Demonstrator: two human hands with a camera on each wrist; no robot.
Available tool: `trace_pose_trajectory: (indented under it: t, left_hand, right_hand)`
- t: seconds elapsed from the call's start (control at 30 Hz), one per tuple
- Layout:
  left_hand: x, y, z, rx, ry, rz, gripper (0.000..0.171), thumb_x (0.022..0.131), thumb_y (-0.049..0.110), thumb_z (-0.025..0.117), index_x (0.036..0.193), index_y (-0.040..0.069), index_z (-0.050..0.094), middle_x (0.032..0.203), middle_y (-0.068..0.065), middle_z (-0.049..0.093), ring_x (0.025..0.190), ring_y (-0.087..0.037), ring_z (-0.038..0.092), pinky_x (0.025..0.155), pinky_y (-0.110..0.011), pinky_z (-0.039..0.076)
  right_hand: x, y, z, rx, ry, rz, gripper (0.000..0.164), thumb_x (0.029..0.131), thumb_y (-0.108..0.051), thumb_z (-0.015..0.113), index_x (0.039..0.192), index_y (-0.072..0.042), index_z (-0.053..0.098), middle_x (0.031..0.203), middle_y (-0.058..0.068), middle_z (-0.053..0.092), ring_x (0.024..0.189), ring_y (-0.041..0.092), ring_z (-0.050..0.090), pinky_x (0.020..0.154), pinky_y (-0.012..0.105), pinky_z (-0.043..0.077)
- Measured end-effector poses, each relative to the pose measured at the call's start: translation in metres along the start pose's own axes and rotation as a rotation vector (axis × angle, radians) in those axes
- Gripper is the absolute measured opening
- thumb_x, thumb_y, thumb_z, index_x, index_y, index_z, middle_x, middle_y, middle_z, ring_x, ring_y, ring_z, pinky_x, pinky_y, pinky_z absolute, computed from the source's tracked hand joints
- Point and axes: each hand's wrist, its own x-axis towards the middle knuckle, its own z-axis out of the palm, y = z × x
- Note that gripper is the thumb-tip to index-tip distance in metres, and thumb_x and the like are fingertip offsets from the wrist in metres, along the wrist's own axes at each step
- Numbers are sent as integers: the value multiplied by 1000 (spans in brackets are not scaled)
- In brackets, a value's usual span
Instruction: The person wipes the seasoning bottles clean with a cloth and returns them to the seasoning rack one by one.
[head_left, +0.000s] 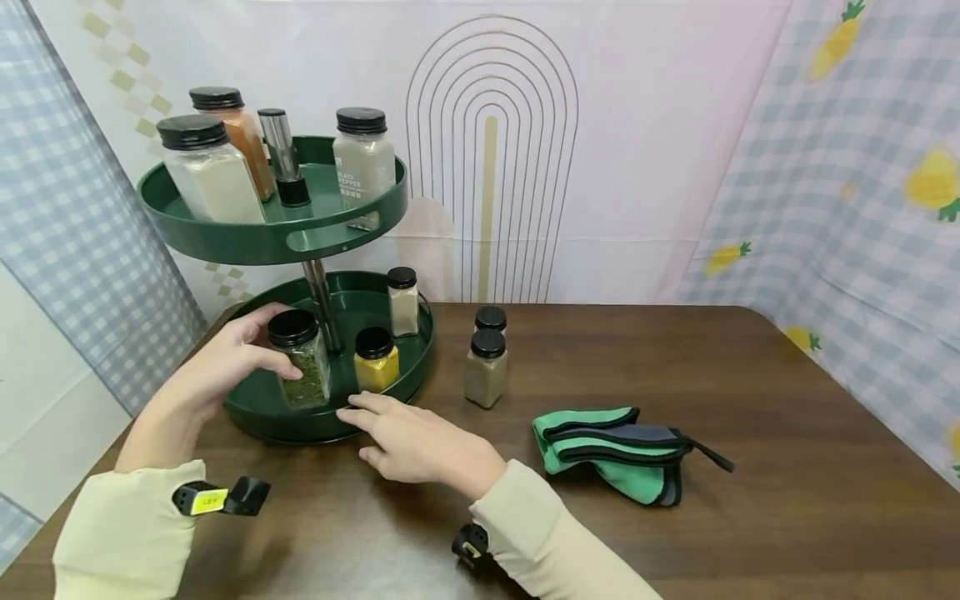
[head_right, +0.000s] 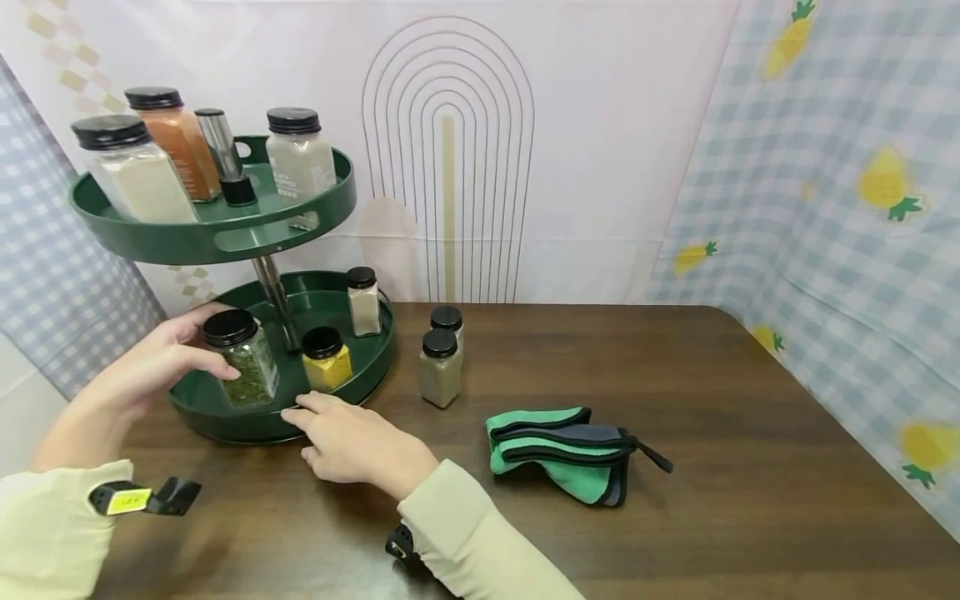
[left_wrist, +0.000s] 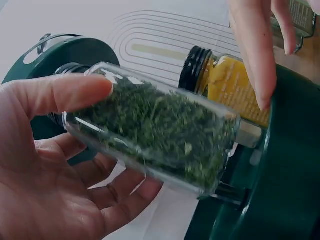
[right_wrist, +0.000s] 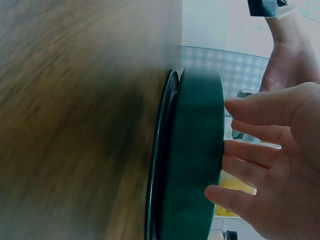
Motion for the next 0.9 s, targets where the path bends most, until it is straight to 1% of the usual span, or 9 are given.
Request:
trace_pose_trajectory:
  t: [0.1, 0.2, 0.27, 0.33, 0.4, 0.47, 0.7, 0.83, 0.9]
  left_hand:
    - [0, -2, 2, -9, -4, -3, 87, 79, 7, 65, 149, 7, 13, 128, -21, 41, 78, -5, 54, 101, -60, 23]
    - [1, -4, 4, -16, -2, 2, 85, 78, 5, 64, 148, 6, 16, 136, -23, 34, 81, -6, 52, 101, -59, 25]
    - [2, -5, 6, -8, 12, 12, 80, 76, 4, 65, 145, 6, 24, 130, -18, 40, 85, -8, 49, 98, -54, 29]
    - [3, -5, 9, 8, 24, 20, 75, 75, 4, 65, 141, 6, 31, 119, -12, 47, 86, -11, 49, 95, -50, 33]
    - [5, -5, 13, 21, 29, 23, 70, 74, 3, 66, 137, 6, 36, 110, -8, 50, 89, -14, 47, 92, -46, 35]
    - [8, -4, 19, 34, 29, 17, 67, 74, 3, 66, 135, 6, 39, 108, -8, 51, 90, -19, 47, 91, -46, 36]
    - [14, -4, 33, 53, 39, -2, 65, 75, 4, 64, 134, 7, 39, 122, -17, 47, 99, -28, 45, 89, -50, 37]
    - [16, -7, 39, 33, 44, -10, 64, 75, 4, 65, 134, 7, 40, 125, -18, 47, 102, -30, 46, 91, -53, 37]
    - [18, -9, 42, 23, 44, -16, 63, 75, 4, 65, 133, 6, 40, 125, -19, 47, 103, -31, 46, 92, -55, 36]
  right_hand:
    - [-1, 5, -1, 10, 1, 15, 50, 96, -26, 51, 144, -22, 34, 152, 0, 28, 139, 13, 26, 105, 33, 37]
    - [-2, 11, -5, 20, -1, 42, 49, 96, -25, 51, 143, -21, 36, 150, 2, 30, 137, 15, 31, 104, 35, 38]
    - [-2, 16, -9, 15, 1, 69, 49, 96, -25, 51, 142, -20, 38, 150, 4, 32, 136, 17, 34, 105, 36, 37]
    - [-3, 20, -11, 0, 7, 112, 48, 95, -25, 51, 142, -20, 39, 149, 4, 33, 134, 18, 36, 104, 37, 37]
    - [-3, 23, -13, -27, 14, 150, 48, 95, -25, 52, 141, -19, 40, 149, 5, 33, 134, 19, 37, 105, 37, 37]
    - [-4, 24, -13, -47, 18, 168, 48, 95, -24, 52, 141, -18, 40, 149, 5, 33, 134, 20, 37, 104, 37, 37]
    - [-3, 17, -9, -51, 20, 72, 49, 95, -20, 52, 142, -16, 39, 150, 4, 32, 139, 16, 29, 105, 34, 37]
    - [-2, 19, -7, -74, 19, 75, 50, 95, -20, 54, 142, -18, 38, 149, 4, 33, 139, 17, 28, 104, 34, 38]
    - [-2, 22, -7, -75, 21, 82, 51, 94, -19, 54, 143, -21, 37, 148, 5, 34, 139, 19, 29, 101, 35, 42]
